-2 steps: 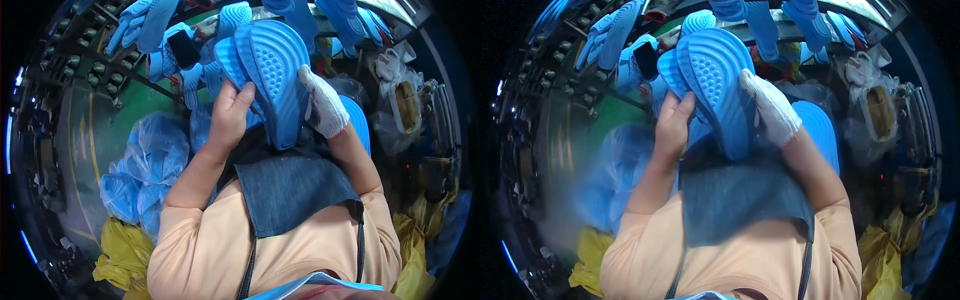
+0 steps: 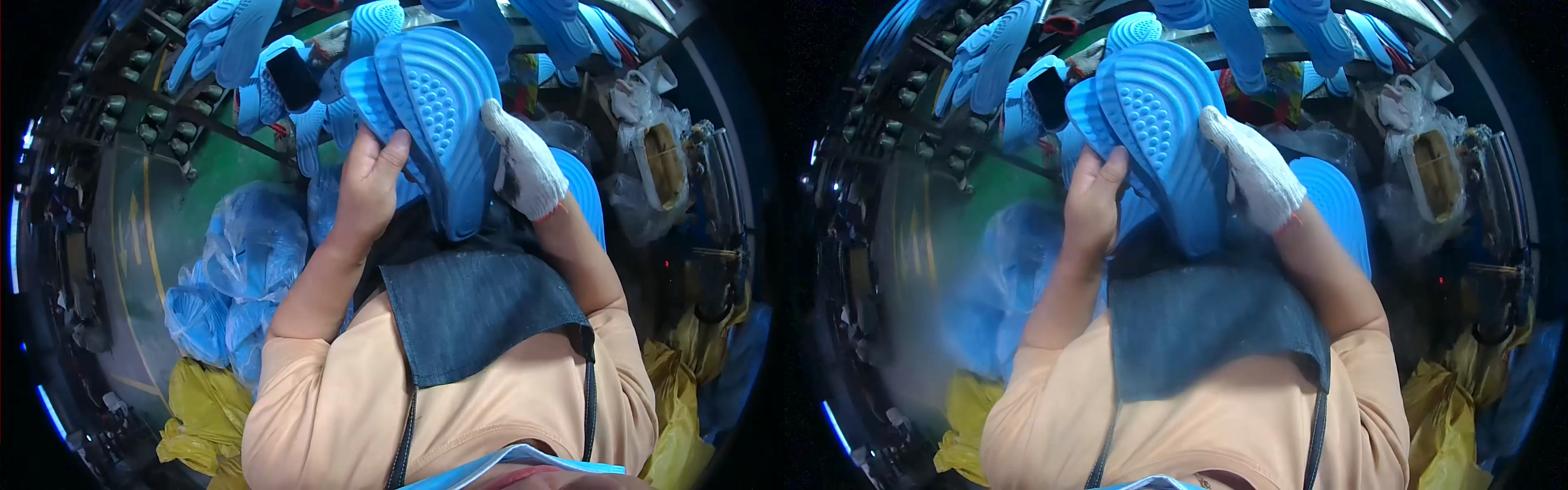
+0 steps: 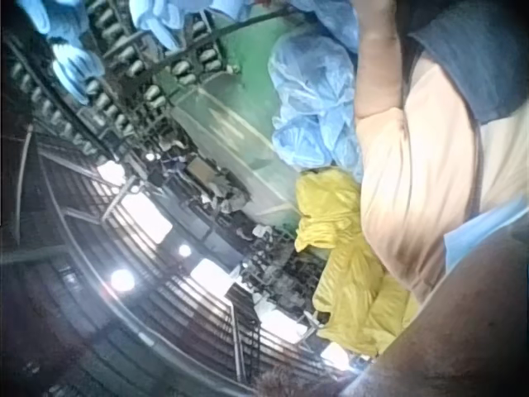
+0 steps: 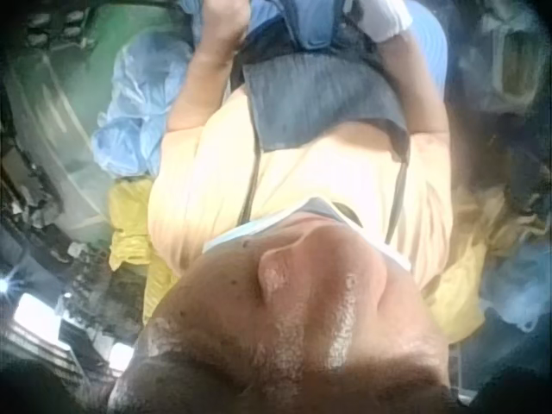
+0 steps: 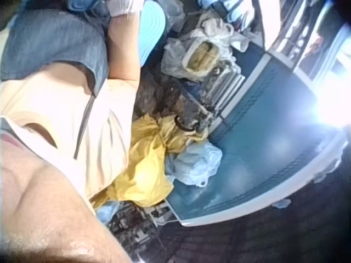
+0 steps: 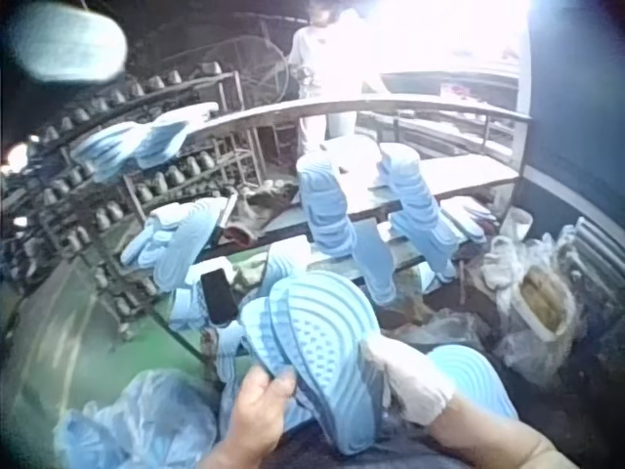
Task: The person picks up blue plastic slippers from a large pile of packaged goods. They hold the slippers in both hands, turning them over to inspect the soles and upper surfaces. The person repeatedly handles multiple pairs, examining them closely before placing them back into the pile or onto a nearby rack.
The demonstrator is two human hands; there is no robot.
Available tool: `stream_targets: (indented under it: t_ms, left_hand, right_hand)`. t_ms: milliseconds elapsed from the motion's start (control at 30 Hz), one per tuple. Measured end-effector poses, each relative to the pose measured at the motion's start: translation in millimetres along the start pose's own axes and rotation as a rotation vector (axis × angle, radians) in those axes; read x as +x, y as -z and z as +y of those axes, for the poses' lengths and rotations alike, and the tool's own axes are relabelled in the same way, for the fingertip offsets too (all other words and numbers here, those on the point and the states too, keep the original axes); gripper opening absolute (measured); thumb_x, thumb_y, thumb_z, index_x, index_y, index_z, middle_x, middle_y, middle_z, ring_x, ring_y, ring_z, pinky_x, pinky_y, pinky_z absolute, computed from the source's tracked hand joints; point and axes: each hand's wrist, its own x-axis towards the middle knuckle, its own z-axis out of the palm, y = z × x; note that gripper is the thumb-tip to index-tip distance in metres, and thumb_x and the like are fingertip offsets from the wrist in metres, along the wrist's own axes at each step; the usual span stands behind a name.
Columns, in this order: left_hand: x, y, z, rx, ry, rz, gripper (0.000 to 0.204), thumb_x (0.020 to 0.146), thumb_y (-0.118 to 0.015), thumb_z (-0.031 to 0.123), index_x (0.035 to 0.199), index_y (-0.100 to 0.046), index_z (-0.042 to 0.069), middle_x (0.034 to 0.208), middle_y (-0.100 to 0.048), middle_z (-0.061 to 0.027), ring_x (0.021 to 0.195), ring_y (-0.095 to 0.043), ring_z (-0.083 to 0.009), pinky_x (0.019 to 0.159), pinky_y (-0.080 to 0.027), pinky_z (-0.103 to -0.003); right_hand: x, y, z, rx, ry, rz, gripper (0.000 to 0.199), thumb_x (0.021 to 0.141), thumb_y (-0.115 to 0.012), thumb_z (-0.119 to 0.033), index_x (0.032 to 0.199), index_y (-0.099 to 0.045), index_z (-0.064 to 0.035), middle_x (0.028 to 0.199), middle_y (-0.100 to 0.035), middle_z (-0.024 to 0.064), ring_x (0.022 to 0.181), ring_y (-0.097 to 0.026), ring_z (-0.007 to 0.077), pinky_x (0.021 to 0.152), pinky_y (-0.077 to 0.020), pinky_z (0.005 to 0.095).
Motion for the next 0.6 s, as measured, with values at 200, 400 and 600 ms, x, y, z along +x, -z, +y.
stream_targets:
  t_ms: [200, 400, 600]
  left_hand:
    - [1.0, -2.8, 0.8, -0.023, -0.024, -0.013, 0.040, 0.100, -0.046, 0.015, 0.136, -0.040, -0.002, 0.129, -0.054, -0.0113, 0.116, -0.053, -0.0186, 0.103, -0.038, -0.033]
    - [1.1, -3.7, -1.5, -0.101, -0.041, 0.010, 0.035, 0.100, -0.049, 0.017, 0.130, -0.046, 0.000, 0.120, -0.057, -0.0062, 0.110, -0.052, -0.0129, 0.098, -0.039, -0.028]
    - [0.6, -1.0, 0.8, -0.091, -0.023, -0.013, 0.038, 0.100, -0.048, 0.014, 0.134, -0.042, -0.001, 0.124, -0.056, -0.0085, 0.113, -0.053, -0.0159, 0.101, -0.039, -0.031]
  right_hand:
    - [-1.4, 1.5, 0.9, 0.039, -0.001, -0.012, 0.057, 0.095, -0.054, -0.045, 0.127, -0.052, 0.0012, 0.111, -0.065, 0.0138, 0.094, -0.065, 0.0227, 0.079, -0.0529, 0.0355]
    - [1.1, -0.8, 0.4, 0.008, -0.011, 0.021, 0.057, 0.095, -0.053, -0.044, 0.129, -0.050, 0.0017, 0.115, -0.064, 0.0158, 0.101, -0.065, 0.0251, 0.087, -0.0544, 0.0381]
    - [1.2, -14.5, 0.6, 0.216, -0.015, 0.045, 0.055, 0.094, -0.055, -0.045, 0.125, -0.054, 0.0010, 0.107, -0.068, 0.0128, 0.092, -0.068, 0.0207, 0.078, -0.0570, 0.0331]
